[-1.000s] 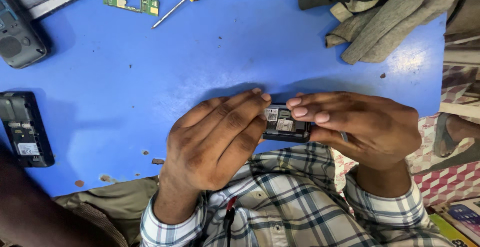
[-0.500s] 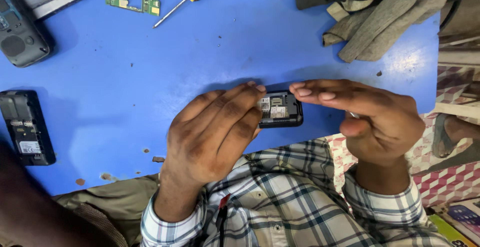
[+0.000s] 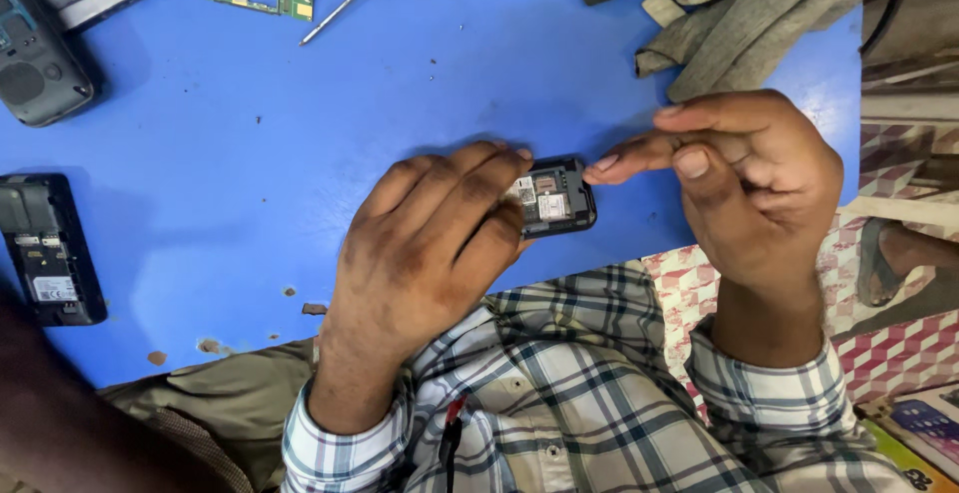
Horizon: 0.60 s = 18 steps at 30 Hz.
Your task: The person uses a screwdriver to remove screws from a mobile phone's back cover. They then use their fingers to pry open the casing and separate the back cover from the phone body.
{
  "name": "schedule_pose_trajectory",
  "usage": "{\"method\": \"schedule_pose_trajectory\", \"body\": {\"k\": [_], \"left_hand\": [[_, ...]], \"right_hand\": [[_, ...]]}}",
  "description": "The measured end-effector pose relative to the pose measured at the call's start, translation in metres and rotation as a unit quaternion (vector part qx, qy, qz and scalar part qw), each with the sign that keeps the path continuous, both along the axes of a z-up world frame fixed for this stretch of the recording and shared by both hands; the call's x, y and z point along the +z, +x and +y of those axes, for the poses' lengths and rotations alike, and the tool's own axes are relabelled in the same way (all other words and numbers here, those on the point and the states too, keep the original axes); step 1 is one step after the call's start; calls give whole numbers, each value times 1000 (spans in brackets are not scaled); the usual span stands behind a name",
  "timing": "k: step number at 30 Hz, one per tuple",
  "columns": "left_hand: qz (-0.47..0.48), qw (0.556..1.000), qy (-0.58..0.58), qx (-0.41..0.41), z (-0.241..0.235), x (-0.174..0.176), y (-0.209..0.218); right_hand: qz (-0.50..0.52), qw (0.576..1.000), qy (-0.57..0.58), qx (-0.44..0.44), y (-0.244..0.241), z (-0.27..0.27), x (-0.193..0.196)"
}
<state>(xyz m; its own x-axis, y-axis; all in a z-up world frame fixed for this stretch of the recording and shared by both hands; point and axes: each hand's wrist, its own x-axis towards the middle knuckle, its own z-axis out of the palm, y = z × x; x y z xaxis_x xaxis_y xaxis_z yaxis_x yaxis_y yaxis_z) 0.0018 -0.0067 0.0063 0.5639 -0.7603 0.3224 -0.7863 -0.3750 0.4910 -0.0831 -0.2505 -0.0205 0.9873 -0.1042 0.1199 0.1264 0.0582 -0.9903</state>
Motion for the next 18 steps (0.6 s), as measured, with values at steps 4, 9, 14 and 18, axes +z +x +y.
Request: {"method": "schedule_pose_trajectory", "body": {"k": [4, 9, 14, 18], "left_hand": [[15, 1000, 11, -9, -1, 0, -1], [7, 1000, 29, -8, -1, -3, -1], [16, 999, 37, -11, 0, -6, -2], [17, 999, 33, -13, 0, -9, -1]], "right_hand": [[15, 1000, -20, -14, -6, 2, 3], [13, 997, -65, -38, -14, 6, 8], [85, 990, -103, -53, -17, 2, 7], [86, 993, -44, -66, -17, 2, 6]]}}
